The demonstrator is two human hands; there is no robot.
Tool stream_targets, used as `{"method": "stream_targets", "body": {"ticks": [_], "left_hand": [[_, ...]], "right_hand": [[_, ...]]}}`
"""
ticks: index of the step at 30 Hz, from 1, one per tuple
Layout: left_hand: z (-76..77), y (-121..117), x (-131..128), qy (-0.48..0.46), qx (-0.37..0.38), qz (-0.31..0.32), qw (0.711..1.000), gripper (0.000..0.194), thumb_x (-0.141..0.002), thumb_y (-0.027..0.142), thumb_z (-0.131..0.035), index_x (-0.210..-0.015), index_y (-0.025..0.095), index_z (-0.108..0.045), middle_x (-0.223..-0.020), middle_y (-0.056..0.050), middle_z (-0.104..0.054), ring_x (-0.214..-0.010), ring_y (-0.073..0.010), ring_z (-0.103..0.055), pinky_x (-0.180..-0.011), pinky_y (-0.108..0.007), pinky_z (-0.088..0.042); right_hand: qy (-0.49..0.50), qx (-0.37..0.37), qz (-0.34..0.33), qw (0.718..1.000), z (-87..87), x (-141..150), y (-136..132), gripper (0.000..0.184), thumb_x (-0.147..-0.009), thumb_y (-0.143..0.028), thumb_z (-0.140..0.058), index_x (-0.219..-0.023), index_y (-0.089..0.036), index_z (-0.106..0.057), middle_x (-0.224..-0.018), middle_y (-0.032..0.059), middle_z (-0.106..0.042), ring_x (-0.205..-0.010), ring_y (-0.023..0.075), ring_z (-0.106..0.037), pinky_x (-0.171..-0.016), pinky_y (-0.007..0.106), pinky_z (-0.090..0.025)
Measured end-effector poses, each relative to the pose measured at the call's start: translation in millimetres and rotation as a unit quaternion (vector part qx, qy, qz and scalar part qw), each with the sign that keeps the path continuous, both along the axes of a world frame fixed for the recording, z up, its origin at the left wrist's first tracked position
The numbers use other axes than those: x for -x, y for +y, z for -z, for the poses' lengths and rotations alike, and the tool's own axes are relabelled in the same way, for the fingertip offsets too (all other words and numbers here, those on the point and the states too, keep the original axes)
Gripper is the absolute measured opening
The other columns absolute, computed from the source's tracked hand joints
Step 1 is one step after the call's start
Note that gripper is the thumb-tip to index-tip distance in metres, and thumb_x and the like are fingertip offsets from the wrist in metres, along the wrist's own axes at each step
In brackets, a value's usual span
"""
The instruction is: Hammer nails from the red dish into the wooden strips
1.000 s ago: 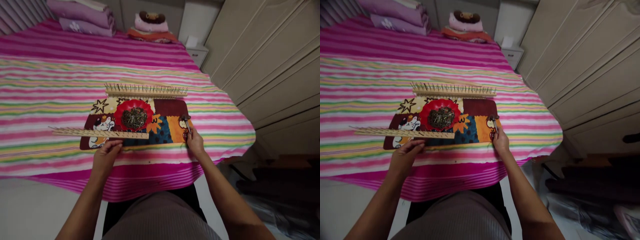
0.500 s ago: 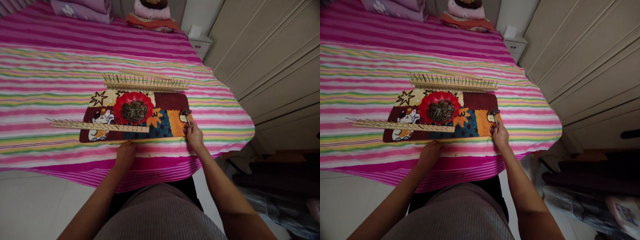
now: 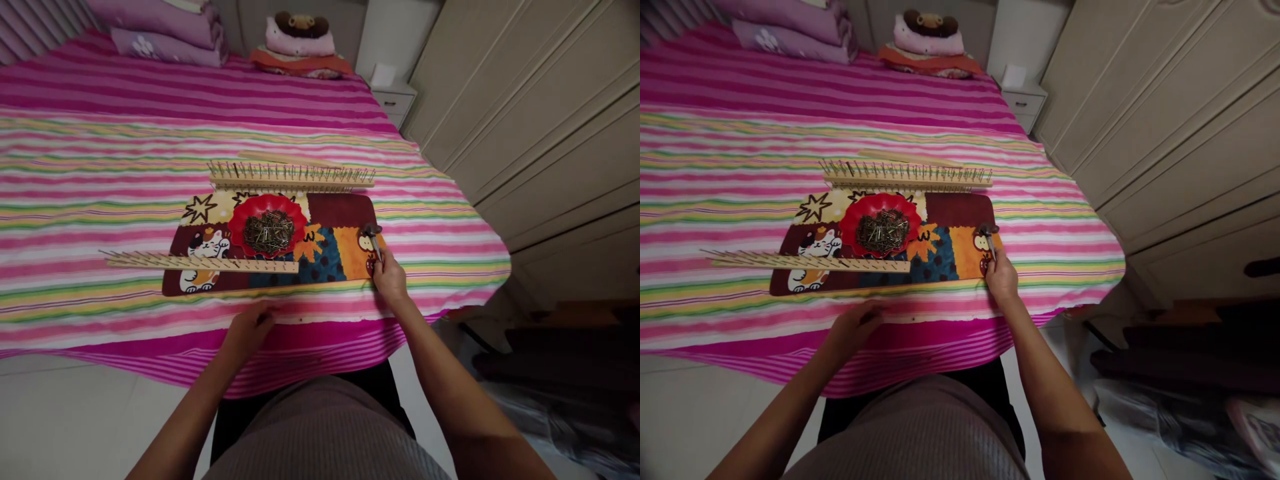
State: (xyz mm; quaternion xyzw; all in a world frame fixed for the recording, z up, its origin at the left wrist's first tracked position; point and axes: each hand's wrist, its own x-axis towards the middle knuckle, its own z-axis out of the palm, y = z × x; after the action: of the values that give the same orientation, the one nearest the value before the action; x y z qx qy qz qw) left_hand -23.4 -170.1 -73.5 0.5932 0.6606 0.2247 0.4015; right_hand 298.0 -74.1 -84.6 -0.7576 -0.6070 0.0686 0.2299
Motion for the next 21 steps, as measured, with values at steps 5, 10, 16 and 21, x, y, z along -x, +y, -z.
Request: {"method": "stream_targets", "body": {"ticks": [5,10,16,21], "left_hand": [[-6.0,-8,-2,-0.25,0.109,-0.099,0.957,0.023,-0.061,0.03,-0.062,-0.079,0.019,-0.073,-0.077,-0.005,-0.073,-0.076,-0.0182,-0.066,-0.077,-0.033,-0.051],[-18.6,-10,-6,-0.361,0.14,-0.148,0.91,0.026,-0.051,0.026,-0.076,-0.076,0.019,-0.074,-0.071,-0.003,-0.071,-0.068,-0.0132,-0.063,-0.074,-0.028,-0.05],[-28.3,-4,-18,-0.331,0.049,-0.175,0.926,0.029,-0.056,0.038,-0.077,-0.077,0.018,-0.074,-0.073,-0.003,-0.07,-0.061,-0.011,-0.058,-0.063,-0.026,-0.048],[-32.7,10,-28,-0.383,0.012,-0.221,0.897,0.043,-0.056,0.045,-0.077,-0.088,0.016,-0.071,-0.078,-0.004,-0.071,-0.074,-0.0164,-0.064,-0.065,-0.028,-0.051]], "right_hand": [[0.008,-0.005,-0.004,1.0,-0.4,0,-1,0.039,-0.085,-0.022,-0.042,-0.118,-0.014,-0.06,-0.083,0.0084,-0.068,-0.062,0.0175,-0.052,-0.055,0.025,-0.03],[0.001,0.009,0.007,1.0,-0.5,1,-1,0.037,-0.085,-0.022,-0.044,-0.117,-0.013,-0.06,-0.079,0.0081,-0.066,-0.059,0.0164,-0.048,-0.053,0.026,-0.026],[0.006,0.002,0.005,1.0,-2.4,2,-1,0.037,-0.085,-0.022,-0.045,-0.117,-0.013,-0.06,-0.079,0.0074,-0.066,-0.058,0.0156,-0.047,-0.053,0.025,-0.026],[0.01,0.001,0.011,1.0,-1.6,3,-1,0.036,-0.085,-0.02,-0.044,-0.117,-0.015,-0.06,-0.084,0.0076,-0.067,-0.064,0.0168,-0.052,-0.056,0.025,-0.03]]}}
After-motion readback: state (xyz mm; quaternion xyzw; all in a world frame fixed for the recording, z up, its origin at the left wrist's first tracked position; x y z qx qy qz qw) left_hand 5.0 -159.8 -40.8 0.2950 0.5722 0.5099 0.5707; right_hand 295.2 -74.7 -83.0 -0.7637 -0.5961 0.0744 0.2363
